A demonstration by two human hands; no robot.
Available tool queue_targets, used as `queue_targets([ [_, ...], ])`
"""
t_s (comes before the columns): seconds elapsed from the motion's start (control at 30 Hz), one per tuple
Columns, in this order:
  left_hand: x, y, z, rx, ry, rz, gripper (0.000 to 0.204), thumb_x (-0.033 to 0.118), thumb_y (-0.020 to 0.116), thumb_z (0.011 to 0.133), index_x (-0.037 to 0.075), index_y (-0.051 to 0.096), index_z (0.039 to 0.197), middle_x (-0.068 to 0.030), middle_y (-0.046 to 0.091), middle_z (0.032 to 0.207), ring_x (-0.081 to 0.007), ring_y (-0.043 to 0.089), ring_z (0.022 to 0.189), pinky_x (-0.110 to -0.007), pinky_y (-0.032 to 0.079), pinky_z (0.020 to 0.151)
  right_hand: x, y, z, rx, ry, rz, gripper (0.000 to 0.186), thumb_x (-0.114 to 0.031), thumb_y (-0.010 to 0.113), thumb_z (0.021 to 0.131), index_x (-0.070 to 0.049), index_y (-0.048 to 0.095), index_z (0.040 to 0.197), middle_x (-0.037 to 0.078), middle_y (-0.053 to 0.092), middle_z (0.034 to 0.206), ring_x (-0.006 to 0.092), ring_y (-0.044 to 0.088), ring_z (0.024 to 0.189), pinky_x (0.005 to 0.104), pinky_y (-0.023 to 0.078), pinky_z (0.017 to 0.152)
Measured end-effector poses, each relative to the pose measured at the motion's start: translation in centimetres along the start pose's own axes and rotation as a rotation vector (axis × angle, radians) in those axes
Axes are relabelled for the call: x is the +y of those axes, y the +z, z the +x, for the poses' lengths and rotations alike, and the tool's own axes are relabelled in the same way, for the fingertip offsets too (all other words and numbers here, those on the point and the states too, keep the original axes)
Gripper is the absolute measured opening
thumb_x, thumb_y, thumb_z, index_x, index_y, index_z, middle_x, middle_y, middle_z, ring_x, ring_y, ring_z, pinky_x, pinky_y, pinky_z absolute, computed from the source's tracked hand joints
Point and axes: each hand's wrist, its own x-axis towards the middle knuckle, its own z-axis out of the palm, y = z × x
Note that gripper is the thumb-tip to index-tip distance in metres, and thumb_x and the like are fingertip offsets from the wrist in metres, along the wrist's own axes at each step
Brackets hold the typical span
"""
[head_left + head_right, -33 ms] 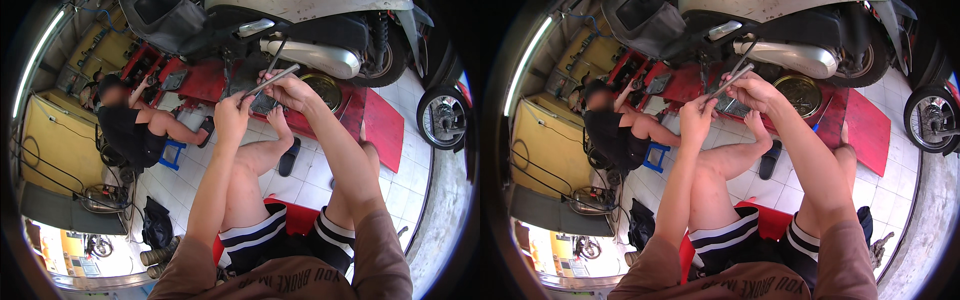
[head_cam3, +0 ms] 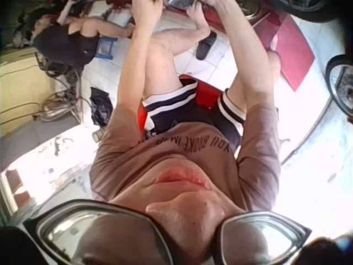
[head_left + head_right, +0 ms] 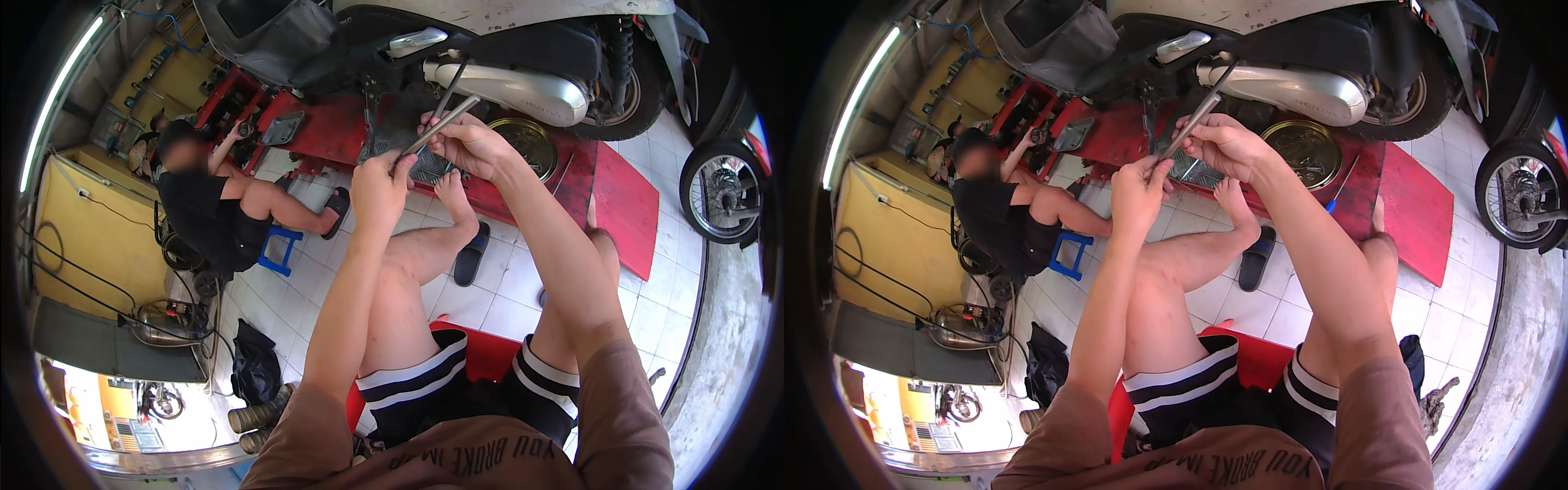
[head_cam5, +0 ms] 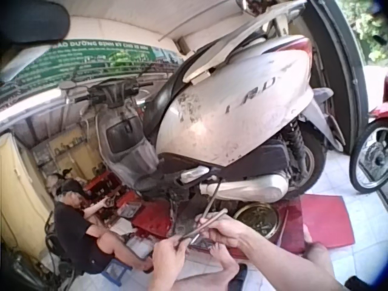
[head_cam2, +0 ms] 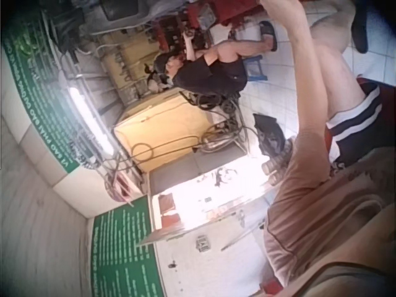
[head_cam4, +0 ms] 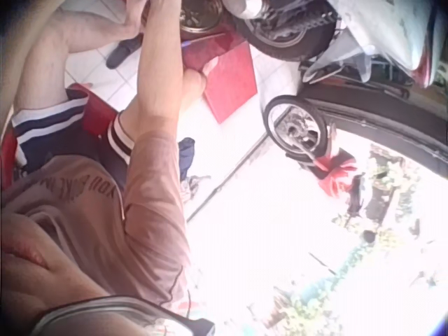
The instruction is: The person sits on a red plastic chair in a workshop and uses a T-handle wrench to loosen and tighten a bolt on the underside of a white motorcycle. The person repeatedly adjusts the tool and applies force to the fastener while another person sits nearby.
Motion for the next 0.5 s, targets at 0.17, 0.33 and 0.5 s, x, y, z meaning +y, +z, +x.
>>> queue_targets([
  [0.17, -0.6, 0.6, 0.1, -0.098, -0.028, 0.15, 0.032, 0.029, 0.057, 0.093, 0.001, 0.068, 0.083, -0.0068, 0.062, 0.056, -0.0179, 0.061, 0.049, -0.032, 0.046, 0.05, 0.7, -0.1, -0.4, -0.07, 0.039, -0.094, 0.028, -0.012, 0.057, 0.093, 0.004, 0.05, 0.115, 0.011, 0.058, 0.101, 0.0133, 0.055, 0.086, 0.0264, 0.048, 0.079],
  [0.33, -0.5, 0.8, -0.1, -0.124, -0.076, 0.194, 0.037, 0.036, 0.055, 0.092, 0.005, 0.068, 0.076, -0.0091, 0.063, 0.059, -0.0303, 0.065, 0.064, -0.042, 0.048, 0.061, 1.6, -0.1, 0.4, -0.107, 0.107, -0.179, 0.029, -0.023, 0.058, 0.094, 0.0, 0.056, 0.111, 0.003, 0.057, 0.091, 0.0124, 0.05, 0.084, 0.0281, 0.042, 0.076],
  [0.5, 0.3, 1.3, -0.3, -0.268, 0.17, 0.008, 0.032, 0.024, 0.057, 0.093, -0.002, 0.066, 0.077, -0.0075, 0.06, 0.055, -0.0145, 0.058, 0.047, -0.031, 0.044, 0.046, 1.9, 0.9, -0.3, 0.042, 0.086, -0.263, 0.034, -0.027, 0.057, 0.095, 0.001, 0.054, 0.115, 0.004, 0.06, 0.093, 0.0109, 0.058, 0.084, 0.0253, 0.049, 0.074],
])
